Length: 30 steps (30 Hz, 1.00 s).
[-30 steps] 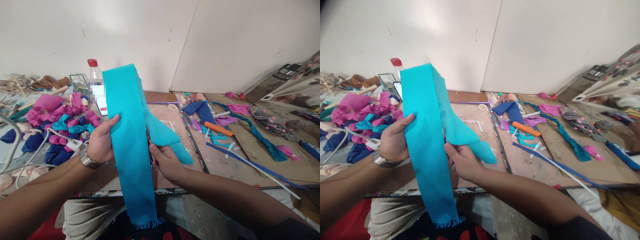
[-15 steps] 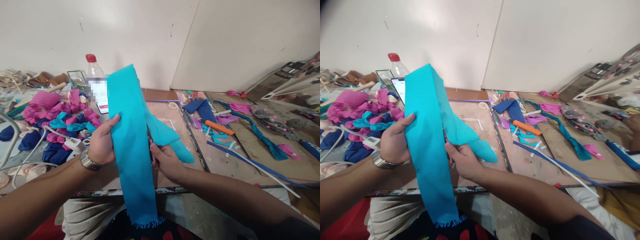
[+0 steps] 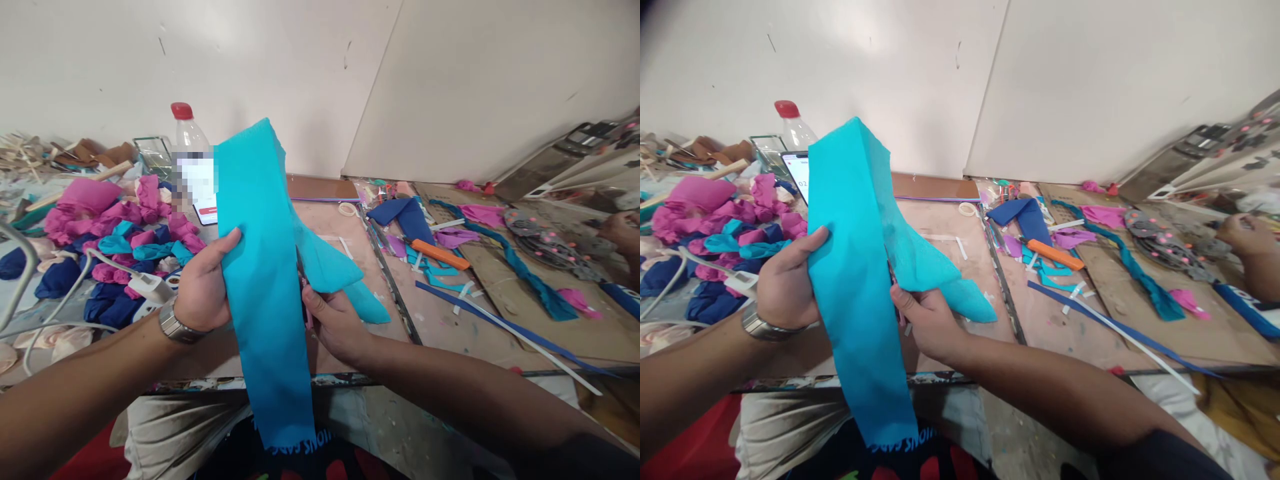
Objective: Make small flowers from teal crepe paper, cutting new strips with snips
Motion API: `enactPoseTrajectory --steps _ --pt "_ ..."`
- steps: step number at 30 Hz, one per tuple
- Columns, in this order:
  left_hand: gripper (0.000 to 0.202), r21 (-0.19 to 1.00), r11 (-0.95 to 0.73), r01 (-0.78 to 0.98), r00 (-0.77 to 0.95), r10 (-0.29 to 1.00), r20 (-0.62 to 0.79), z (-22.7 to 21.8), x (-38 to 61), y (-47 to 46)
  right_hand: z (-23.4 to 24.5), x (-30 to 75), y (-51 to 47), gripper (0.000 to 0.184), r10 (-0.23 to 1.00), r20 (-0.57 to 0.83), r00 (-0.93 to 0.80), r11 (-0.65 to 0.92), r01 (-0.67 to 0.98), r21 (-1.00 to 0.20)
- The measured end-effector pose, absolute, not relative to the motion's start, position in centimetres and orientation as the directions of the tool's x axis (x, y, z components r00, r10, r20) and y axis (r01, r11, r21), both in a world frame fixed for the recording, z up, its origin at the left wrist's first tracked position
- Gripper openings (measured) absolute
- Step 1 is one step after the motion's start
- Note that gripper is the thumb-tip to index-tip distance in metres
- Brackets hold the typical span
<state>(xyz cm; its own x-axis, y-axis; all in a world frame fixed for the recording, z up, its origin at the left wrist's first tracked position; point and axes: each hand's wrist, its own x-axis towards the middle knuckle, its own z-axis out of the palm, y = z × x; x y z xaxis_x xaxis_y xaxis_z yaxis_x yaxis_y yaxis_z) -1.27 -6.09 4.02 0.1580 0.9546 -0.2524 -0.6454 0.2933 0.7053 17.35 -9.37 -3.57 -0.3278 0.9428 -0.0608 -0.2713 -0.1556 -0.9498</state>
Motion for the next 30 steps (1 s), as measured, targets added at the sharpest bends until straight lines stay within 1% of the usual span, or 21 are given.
enactPoseTrajectory --steps 4,9,13,16,19,24,30 --pt "0.068 0.701 0.293 -0.65 0.177 0.956 -0.236 4.1 -1.2 -6.1 -3.1 17.2 -9.5 0.056 0.944 -0.068 -0.322 -0.163 -0.278 -0.947" --pt "0.061 0.695 0.271 -0.666 0.104 0.956 -0.273 4.3 -0.8 -6.3 -2.3 17.2 -9.7 0.057 0.948 -0.075 -0.309 -0.158 -0.253 -0.954" --pt "0.066 0.704 0.28 -0.653 0.177 0.96 -0.218 4.0 -1.1 -6.1 -2.0 17.2 -9.6 0.059 0.951 -0.062 -0.304 -0.135 -0.227 -0.964" --pt "0.066 0.694 0.301 -0.653 0.213 0.953 -0.214 3.7 -1.5 -5.9 -1.9 17.1 -9.6 0.061 0.958 -0.07 -0.278 -0.13 -0.205 -0.97" --pt "0.061 0.703 0.292 -0.649 0.19 0.956 -0.221 3.6 -1.5 -6.0 -1.8 17.0 -9.7 0.059 0.967 -0.08 -0.24 -0.132 -0.211 -0.968" --pt "0.058 0.704 0.279 -0.653 0.128 0.957 -0.26 4.1 -0.8 -6.4 -2.0 16.9 -9.7 0.056 0.966 -0.103 -0.238 -0.155 -0.212 -0.965" --pt "0.06 0.692 0.297 -0.658 0.154 0.953 -0.262 4.3 -0.9 -6.5 -2.7 17.0 -9.9 0.055 0.961 -0.113 -0.253 -0.18 -0.261 -0.948"
